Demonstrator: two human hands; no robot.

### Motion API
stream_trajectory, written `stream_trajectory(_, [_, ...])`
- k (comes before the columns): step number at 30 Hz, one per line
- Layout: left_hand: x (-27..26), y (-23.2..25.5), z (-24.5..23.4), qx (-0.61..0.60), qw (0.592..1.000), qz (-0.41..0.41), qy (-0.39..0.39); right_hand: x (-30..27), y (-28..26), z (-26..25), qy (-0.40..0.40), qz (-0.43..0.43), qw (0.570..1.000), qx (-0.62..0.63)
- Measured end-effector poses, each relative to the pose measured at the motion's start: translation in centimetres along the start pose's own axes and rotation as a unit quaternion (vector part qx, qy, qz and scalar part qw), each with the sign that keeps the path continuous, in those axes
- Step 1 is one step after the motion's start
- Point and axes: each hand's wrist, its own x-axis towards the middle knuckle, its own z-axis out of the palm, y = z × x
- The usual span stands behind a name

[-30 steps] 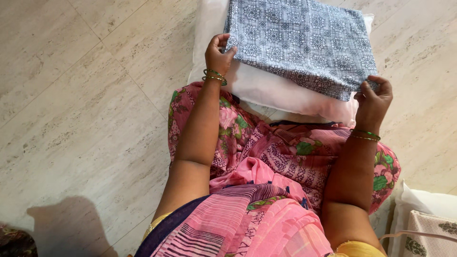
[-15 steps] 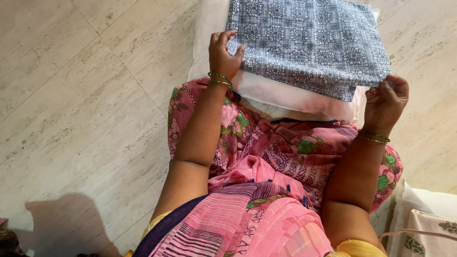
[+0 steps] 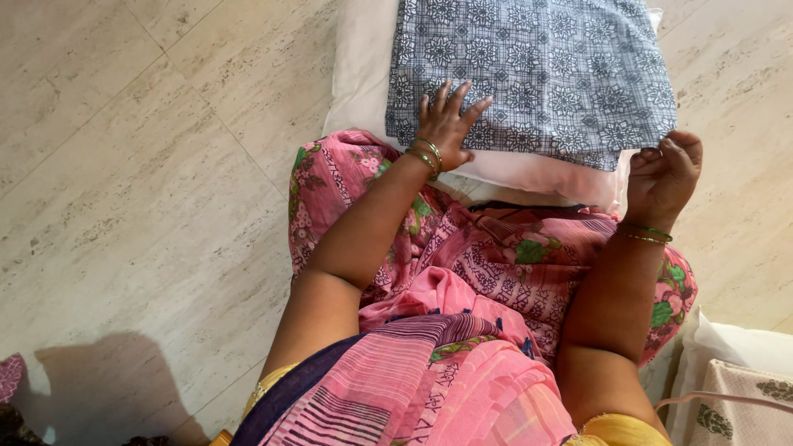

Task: The person sits on the floor and puts pillowcases on pillows one by one. She inserts each pillow into a case, adjusts the fabric, and smooths the surface before moving to the next pillow.

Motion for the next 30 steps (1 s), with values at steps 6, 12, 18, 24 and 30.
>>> stream_trajectory(6, [0.5,-1.5,0.6,0.031,0.993,0.011,0.117,-0.9,-2.3,-1.2,-0.041,0.0,0.995,0.088])
stream_trajectory(12, [-3.3,1.9,-3.3,-0.007,0.992,-0.016,-0.125,-2.4,-4.7,-1.6,-0.088,0.0,0.988,0.128])
stream_trajectory(18, [-1.3,1.3,0.1,0.039,0.997,0.022,0.067,-3.4,-6.3,-1.9,-0.241,-0.021,0.965,0.102])
stream_trajectory(24, [-3.4,-1.3,-4.0,-0.366,0.928,0.038,0.057,-3.8,-8.5,-3.8,-0.321,-0.104,0.939,0.066])
stream_trajectory(30, [-3.3,-6.2,-7.0,-0.604,0.769,0.21,-0.008,-2.0,-6.0,-1.3,-0.277,-0.11,0.948,0.112])
